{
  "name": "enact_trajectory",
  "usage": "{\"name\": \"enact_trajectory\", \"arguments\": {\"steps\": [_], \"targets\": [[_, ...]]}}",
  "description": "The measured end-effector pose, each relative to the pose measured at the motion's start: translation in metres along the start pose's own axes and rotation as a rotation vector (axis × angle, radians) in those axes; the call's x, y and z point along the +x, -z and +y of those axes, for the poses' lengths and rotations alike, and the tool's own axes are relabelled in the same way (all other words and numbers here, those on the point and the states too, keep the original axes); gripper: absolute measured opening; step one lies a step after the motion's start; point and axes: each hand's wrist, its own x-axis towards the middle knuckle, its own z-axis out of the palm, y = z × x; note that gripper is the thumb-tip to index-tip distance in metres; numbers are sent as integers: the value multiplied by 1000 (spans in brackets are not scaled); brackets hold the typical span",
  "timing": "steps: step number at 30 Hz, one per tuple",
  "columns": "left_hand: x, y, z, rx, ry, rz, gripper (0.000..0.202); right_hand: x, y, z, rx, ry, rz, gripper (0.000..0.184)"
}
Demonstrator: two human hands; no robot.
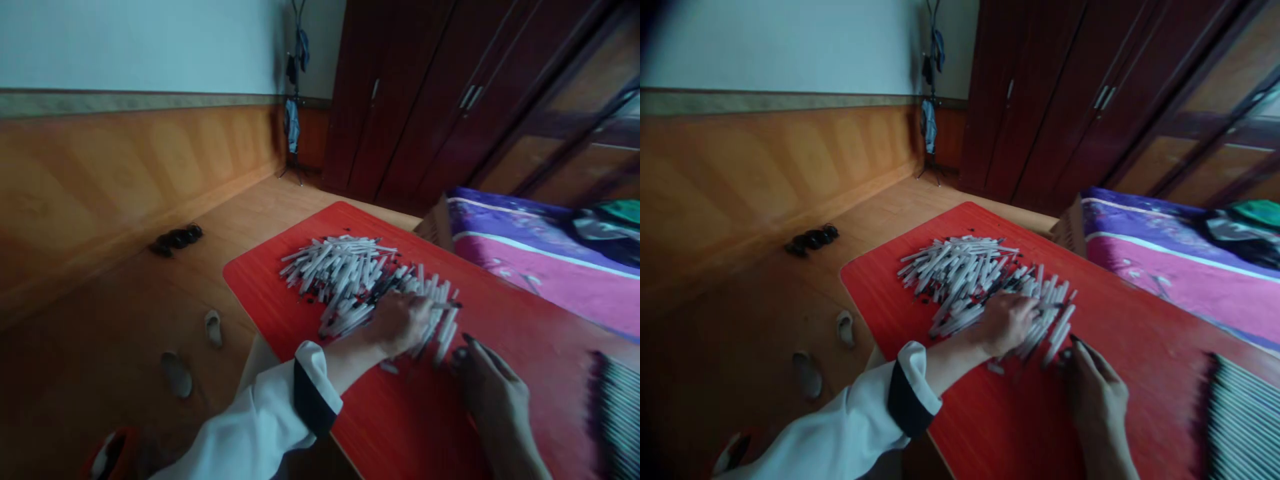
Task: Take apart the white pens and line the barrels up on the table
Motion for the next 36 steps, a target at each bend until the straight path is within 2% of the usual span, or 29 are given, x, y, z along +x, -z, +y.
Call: {"name": "enact_trajectory", "arguments": {"steps": [2, 3, 6, 9, 14, 17, 21, 24, 29, 32, 36], "targets": [[2, -2, -5, -74, 123, 130, 15, -1, -3, -2, 35, -55, 37, 43], [2, -3, -8, -126, 181, 203, 17, -2, -5, -4, 14, -28, 28, 41], [3, -6, -18, -291, 355, 357, 21, -1, -14, -17, -103, 125, -27, 33], [4, -8, -27, -437, 476, 461, 21, 8, -30, -37, -328, 248, -98, 32], [7, -8, -33, -552, 539, 489, 19, 40, -55, -53, -781, 437, -114, 29], [8, -6, -32, -557, 548, 482, 17, 60, -55, -50, -947, 413, -93, 32], [9, -1, -27, -623, 582, 513, 14, 71, -49, -46, -1017, 339, -137, 28], [11, 1, -26, -728, 627, 566, 13, 65, -57, -45, -1072, 327, -229, 26], [12, 4, -28, -810, 651, 627, 13, 36, -89, -38, -1278, 399, -408, 21], [12, 5, -28, -783, 651, 633, 12, 19, -103, -35, -1434, 470, -453, 27], [12, 6, -27, -756, 659, 613, 12, 8, -108, -36, -1547, 533, -496, 28]]}}
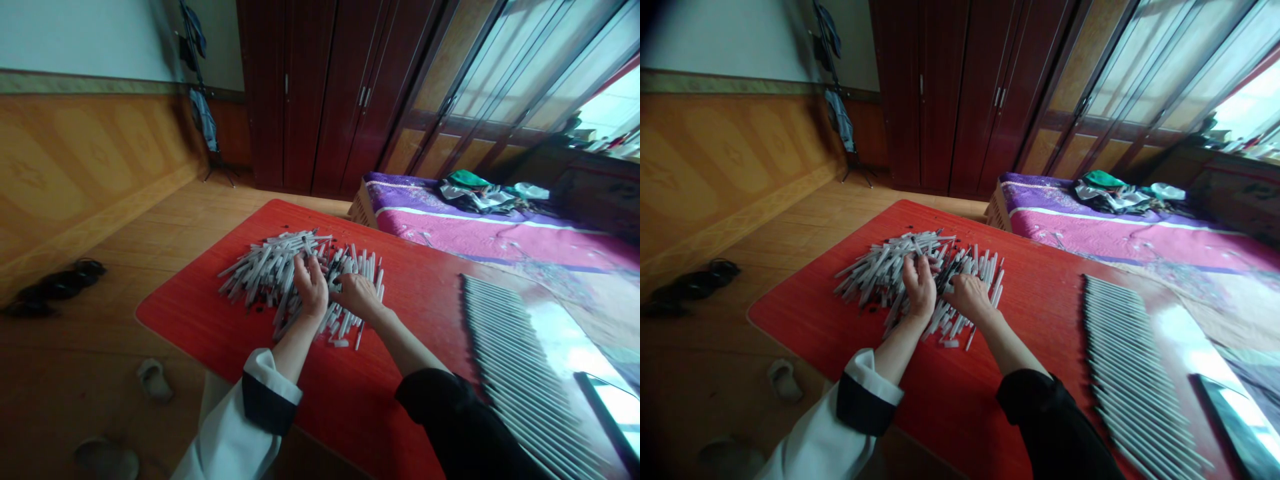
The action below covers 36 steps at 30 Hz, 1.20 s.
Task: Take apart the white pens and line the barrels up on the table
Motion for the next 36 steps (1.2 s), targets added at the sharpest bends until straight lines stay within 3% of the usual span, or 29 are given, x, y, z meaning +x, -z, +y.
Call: {"name": "enact_trajectory", "arguments": {"steps": [7, 13, 15, 20, 24, 36], "targets": [[-3, -1, 1, 21, -21, -49, 11, 2, 3, 0, 45, 21, -31, 19], [-2, -3, -2, -24, 20, -67, 15, -8, 3, 1, 173, 42, 86, 16], [-2, -4, -4, -94, 84, -82, 18, -19, 2, 8, 390, -1, 194, 19], [-6, -11, -7, -355, 375, -207, 30, -57, -11, 31, 1311, -301, 353, 28], [-16, -15, -3, -413, 428, -283, 32, -76, -25, 38, 1692, -408, 470, 26], [-29, -18, -1, -302, 345, -395, 26, -73, -29, 40, 1786, -392, 502, 23]]}}
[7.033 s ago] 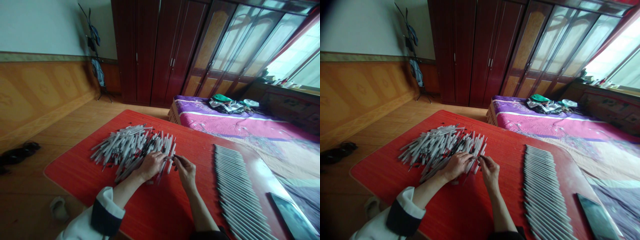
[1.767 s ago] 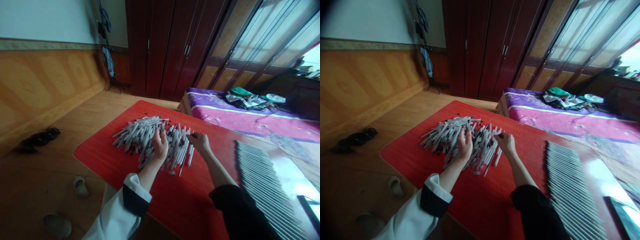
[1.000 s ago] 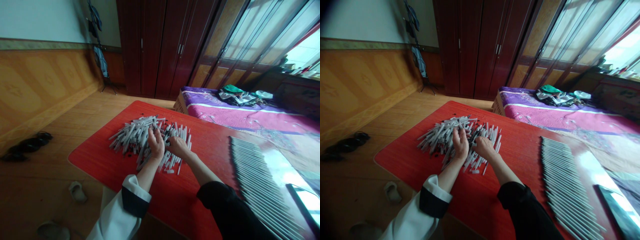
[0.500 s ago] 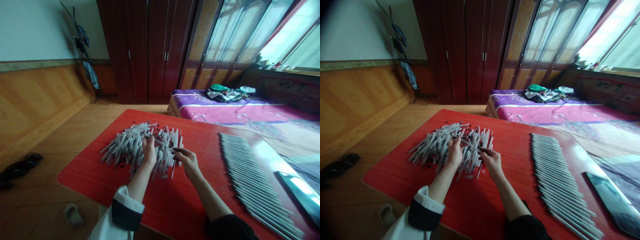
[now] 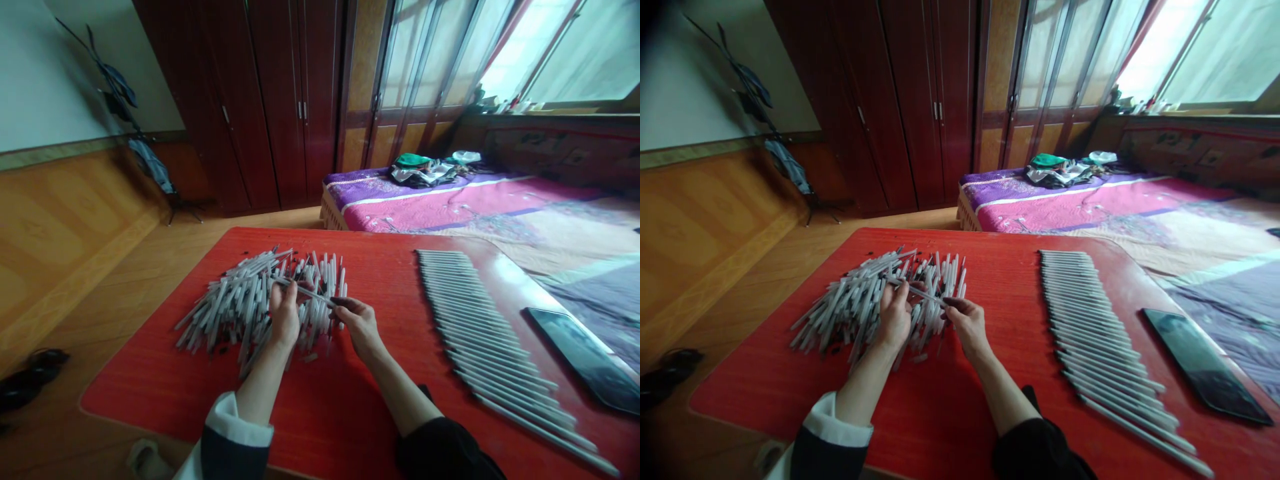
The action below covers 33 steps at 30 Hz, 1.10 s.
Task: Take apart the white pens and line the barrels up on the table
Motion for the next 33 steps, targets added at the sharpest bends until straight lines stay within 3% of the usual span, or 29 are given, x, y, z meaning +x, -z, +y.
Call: {"name": "enact_trajectory", "arguments": {"steps": [11, 19, 33], "targets": [[-5, -5, -4, 27, 45, -16, 23, 0, 4, -1, -4, -25, -52, 26], [-4, -3, -7, 40, 26, 5, 25, 0, 3, 10, -77, 71, -126, 25], [-11, -8, -10, 7, 101, -31, 28, -2, 6, 8, -165, 140, -49, 19]]}}
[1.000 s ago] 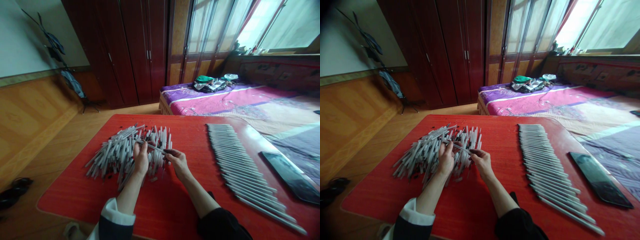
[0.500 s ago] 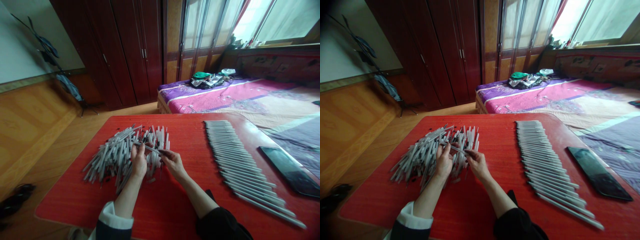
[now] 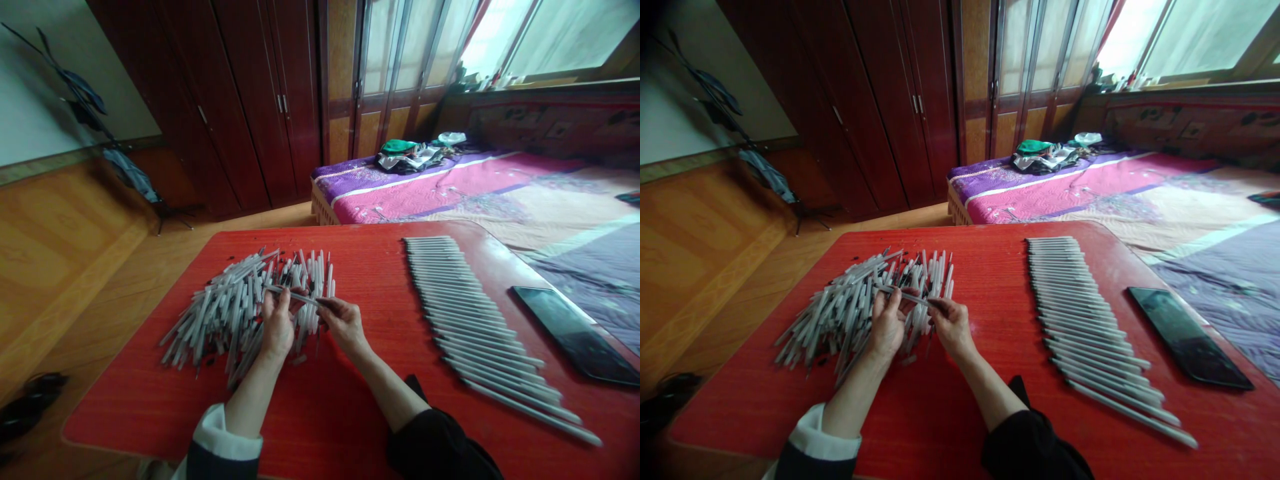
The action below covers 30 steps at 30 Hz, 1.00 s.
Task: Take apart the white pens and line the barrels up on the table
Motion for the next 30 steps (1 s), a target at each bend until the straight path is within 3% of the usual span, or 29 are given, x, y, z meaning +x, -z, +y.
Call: {"name": "enact_trajectory", "arguments": {"steps": [9, 11, 16, 21, 23, 26, 30], "targets": [[-2, -3, -2, -48, 23, 16, 31, -2, -3, 0, -140, 26, -43, 26], [-1, -2, -2, -66, 22, 33, 31, -1, 0, -10, -348, 96, -93, 26], [-3, -5, -3, -78, 19, 8, 28, 0, -3, -49, -1166, 270, -191, 21], [-5, -8, 1, 25, -41, -70, 31, 24, -12, -75, -1511, 380, -412, 26], [-4, -6, 3, 109, -97, -64, 36, 51, -1, -83, -1595, 398, -442, 26], [1, 0, 3, 200, -209, -28, 40, 101, 36, -92, -1766, 207, -250, 30], [8, 9, -2, 253, -254, 9, 36, 152, 93, -86, -1867, 46, -152, 29]]}}
